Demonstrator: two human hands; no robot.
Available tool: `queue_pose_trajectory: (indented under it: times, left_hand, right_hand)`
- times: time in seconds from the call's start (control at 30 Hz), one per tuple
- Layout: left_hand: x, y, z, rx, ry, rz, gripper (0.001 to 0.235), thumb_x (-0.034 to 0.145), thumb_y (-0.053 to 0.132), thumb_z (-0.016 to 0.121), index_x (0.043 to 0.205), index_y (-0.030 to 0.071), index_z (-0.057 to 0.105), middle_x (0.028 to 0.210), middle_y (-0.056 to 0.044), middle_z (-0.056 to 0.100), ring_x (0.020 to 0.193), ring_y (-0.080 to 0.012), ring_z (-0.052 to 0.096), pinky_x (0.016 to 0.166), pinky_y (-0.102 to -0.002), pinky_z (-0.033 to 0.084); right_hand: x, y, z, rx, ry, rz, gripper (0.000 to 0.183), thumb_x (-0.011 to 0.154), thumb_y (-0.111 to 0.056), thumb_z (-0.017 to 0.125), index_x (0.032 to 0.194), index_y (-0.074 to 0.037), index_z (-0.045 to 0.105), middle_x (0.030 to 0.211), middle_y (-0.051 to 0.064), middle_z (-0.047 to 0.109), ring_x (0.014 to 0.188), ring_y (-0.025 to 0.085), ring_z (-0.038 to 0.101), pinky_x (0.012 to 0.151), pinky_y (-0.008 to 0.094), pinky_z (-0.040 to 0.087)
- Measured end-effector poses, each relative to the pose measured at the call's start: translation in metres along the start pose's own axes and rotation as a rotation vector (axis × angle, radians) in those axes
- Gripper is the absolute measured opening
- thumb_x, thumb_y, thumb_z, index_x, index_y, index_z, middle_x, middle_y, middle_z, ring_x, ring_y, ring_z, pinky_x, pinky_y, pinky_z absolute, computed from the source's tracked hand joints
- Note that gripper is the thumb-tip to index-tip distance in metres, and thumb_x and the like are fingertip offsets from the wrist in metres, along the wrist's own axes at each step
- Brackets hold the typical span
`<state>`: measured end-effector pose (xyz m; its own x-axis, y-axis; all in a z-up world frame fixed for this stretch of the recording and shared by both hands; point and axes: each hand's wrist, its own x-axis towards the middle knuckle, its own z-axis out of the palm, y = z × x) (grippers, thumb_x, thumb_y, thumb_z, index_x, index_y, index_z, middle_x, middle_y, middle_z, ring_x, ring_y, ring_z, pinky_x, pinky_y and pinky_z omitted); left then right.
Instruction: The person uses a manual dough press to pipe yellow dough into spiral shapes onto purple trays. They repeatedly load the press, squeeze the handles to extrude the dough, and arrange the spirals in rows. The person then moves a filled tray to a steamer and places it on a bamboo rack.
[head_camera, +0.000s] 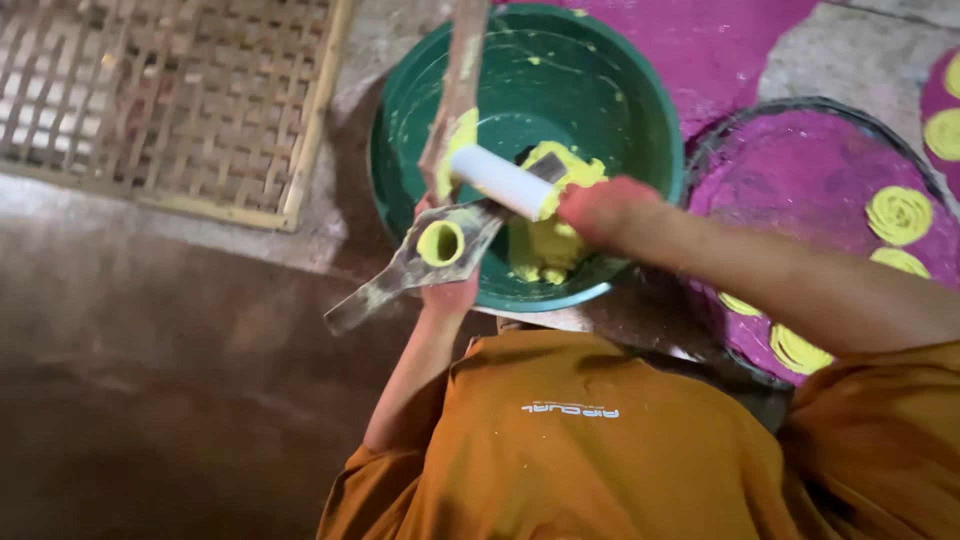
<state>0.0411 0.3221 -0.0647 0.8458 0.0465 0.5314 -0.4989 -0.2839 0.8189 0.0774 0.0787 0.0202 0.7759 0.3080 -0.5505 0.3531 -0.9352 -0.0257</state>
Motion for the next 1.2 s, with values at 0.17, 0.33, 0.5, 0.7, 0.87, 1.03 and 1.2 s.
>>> queue_pose_trajectory:
  times: [0.17,0.33,0.5,0.7,0.87,1.03,1.2]
  left_hand:
    - [0.011,0.022,0.003,-0.052,-0.001,-0.066,0.056,0.092,0.006,0.077,0.141,0.001,0.050,0.129,-0.010,0.062,0.118,-0.0214,0.062,0.104,-0.033,0.049]
    - [0.017,0.032,0.005,-0.100,0.066,-0.072,0.053,0.092,0.005,0.077,0.139,0.001,0.053,0.135,-0.012,0.060,0.123,-0.0220,0.061,0.107,-0.033,0.049]
    - [0.022,0.038,0.006,-0.136,0.054,-0.134,0.054,0.092,0.007,0.078,0.140,0.001,0.053,0.130,-0.008,0.063,0.119,-0.0189,0.064,0.104,-0.031,0.050]
    - [0.024,0.042,0.007,0.035,0.055,-0.080,0.049,0.093,0.006,0.080,0.136,0.003,0.058,0.137,-0.011,0.062,0.123,-0.0194,0.064,0.106,-0.032,0.050]
    - [0.028,0.039,0.012,-0.294,0.085,-0.159,0.056,0.093,0.006,0.077,0.142,0.001,0.050,0.135,-0.008,0.060,0.122,-0.0163,0.061,0.107,-0.030,0.049]
    - [0.043,0.051,-0.003,-0.245,-0.047,-0.132,0.058,0.088,0.013,0.080,0.140,0.010,0.053,0.139,-0.010,0.058,0.121,-0.0206,0.060,0.106,-0.035,0.050]
    - [0.064,0.076,-0.018,0.474,-0.196,0.273,0.042,0.088,0.028,0.078,0.128,0.025,0.063,0.157,-0.003,0.052,0.132,-0.0180,0.063,0.119,-0.041,0.049]
  right_hand:
    - [0.028,0.015,-0.020,-0.028,0.073,0.041,0.023,0.097,-0.030,0.061,0.113,-0.019,0.073,0.114,0.015,0.071,0.102,0.035,0.072,0.084,0.043,0.059]
    - [0.049,-0.005,0.032,-0.256,0.149,-0.157,0.023,0.093,-0.026,0.059,0.111,-0.019,0.073,0.101,0.011,0.073,0.091,0.029,0.074,0.073,0.041,0.060]
    - [0.020,-0.017,0.050,-0.215,-0.019,-0.228,0.022,0.087,-0.017,0.062,0.104,-0.007,0.073,0.096,0.012,0.073,0.087,0.029,0.075,0.068,0.041,0.062]
    - [-0.049,-0.024,0.002,-0.136,-0.035,-0.284,0.022,0.091,-0.017,0.057,0.105,-0.011,0.073,0.095,0.014,0.075,0.094,0.032,0.075,0.080,0.044,0.059]
    - [-0.098,0.002,-0.039,-0.025,-0.315,-0.095,0.042,0.085,-0.004,0.056,0.121,-0.020,0.069,0.100,0.014,0.074,0.098,0.032,0.073,0.084,0.046,0.060]
    - [-0.150,0.050,-0.076,0.215,-0.104,-0.129,0.036,0.099,-0.040,0.060,0.132,-0.027,0.067,0.103,0.003,0.079,0.095,0.023,0.074,0.086,0.038,0.056]
    - [-0.147,0.081,-0.094,0.683,0.009,-0.226,0.039,0.101,-0.030,0.065,0.135,-0.014,0.075,0.097,0.012,0.068,0.082,0.032,0.062,0.070,0.042,0.060]
